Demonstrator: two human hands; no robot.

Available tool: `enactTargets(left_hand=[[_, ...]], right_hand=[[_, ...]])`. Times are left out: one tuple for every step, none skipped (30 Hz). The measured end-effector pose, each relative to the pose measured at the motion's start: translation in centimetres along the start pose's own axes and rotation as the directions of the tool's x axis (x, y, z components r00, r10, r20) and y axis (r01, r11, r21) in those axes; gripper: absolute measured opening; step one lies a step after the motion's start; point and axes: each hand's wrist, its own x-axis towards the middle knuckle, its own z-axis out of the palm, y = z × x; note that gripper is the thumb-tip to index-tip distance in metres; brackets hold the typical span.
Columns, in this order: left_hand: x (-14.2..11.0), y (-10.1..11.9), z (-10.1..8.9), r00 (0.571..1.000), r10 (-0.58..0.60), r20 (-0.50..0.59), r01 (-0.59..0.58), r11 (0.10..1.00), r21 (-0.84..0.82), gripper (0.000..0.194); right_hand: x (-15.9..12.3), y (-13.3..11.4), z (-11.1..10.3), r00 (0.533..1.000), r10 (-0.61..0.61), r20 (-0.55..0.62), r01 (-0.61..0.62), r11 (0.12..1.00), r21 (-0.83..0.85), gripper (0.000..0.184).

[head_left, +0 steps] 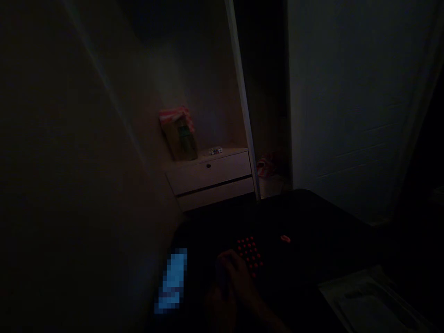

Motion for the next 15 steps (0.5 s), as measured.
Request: enactTargets(left_hand=[[0.0,0.0,-0.01,1.0,-0.003,0.003,0.003,1.0,0.001,0.038],[0.01,-0.05,-0.03,1.0,-0.005,0.008,0.005,1.0,0.003,0.038],[0.04,-0.14,-0.03,1.0,-0.005,0.013,0.005,1.0,0.004,0.037],[0.08,-0.26,-0.02,1.0,-0.004,0.015,0.004,1.0,0.006,0.037],[0.12,-0.39,0.0,1.0,-0.005,0.014,0.005,1.0,0.008,0.036],[0.16,-0.5,0.03,1.0,-0.008,0.009,0.008,1.0,0.011,0.035],[0.19,-0.6,0.07,1.0,-0.01,0.004,0.01,1.0,0.013,0.035],[0.2,-0.66,0.1,1.0,-0.012,0.001,0.012,1.0,0.015,0.034],[0.2,-0.69,0.13,1.0,-0.013,0.0,0.013,1.0,0.016,0.034],[0.2,-0.69,0.14,1.0,-0.013,0.001,0.013,1.0,0.016,0.033],[0.18,-0.66,0.14,1.0,-0.012,0.003,0.012,1.0,0.015,0.033],[0.16,-0.62,0.13,1.0,-0.011,0.005,0.011,1.0,0.015,0.033],[0.15,-0.57,0.11,1.0,-0.011,0.006,0.011,1.0,0.016,0.034],[0.14,-0.53,0.09,1.0,-0.013,0.005,0.013,1.0,0.018,0.034],[0.15,-0.48,0.06,1.0,-0.015,0.004,0.015,1.0,0.019,0.034]], right_hand=[[0.02,0.07,-0.01,1.0,0.0,-0.003,0.0,1.0,-0.001,0.019],[0.04,0.15,-0.01,1.0,0.003,-0.006,-0.003,1.0,-0.002,0.019],[0.05,0.23,-0.02,1.0,0.004,-0.009,-0.004,1.0,-0.004,0.019],[0.05,0.3,-0.03,1.0,0.001,-0.01,-0.001,1.0,-0.007,0.019],[0.05,0.36,-0.04,1.0,-0.003,-0.012,0.003,1.0,-0.011,0.019],[0.05,0.39,-0.05,1.0,-0.005,-0.012,0.005,1.0,-0.015,0.019],[0.04,0.4,-0.06,1.0,-0.006,-0.012,0.006,1.0,-0.019,0.019],[0.04,0.39,-0.07,1.0,-0.005,-0.011,0.005,1.0,-0.021,0.019],[0.03,0.36,-0.07,1.0,-0.002,-0.009,0.002,1.0,-0.02,0.018],[0.02,0.31,-0.08,1.0,0.002,-0.009,-0.002,1.0,-0.016,0.018],[0.02,0.27,-0.09,1.0,0.003,-0.005,-0.003,1.0,-0.011,0.018],[0.01,0.23,-0.09,1.0,0.002,-0.002,-0.002,1.0,-0.007,0.018],[0.0,0.21,-0.08,1.0,0.002,-0.005,-0.002,1.0,-0.005,0.018],[0.0,0.21,-0.07,1.0,0.003,-0.008,-0.003,1.0,-0.003,0.018],[0.0,0.24,-0.06,1.0,0.003,-0.015,-0.003,1.0,0.0,0.019]])
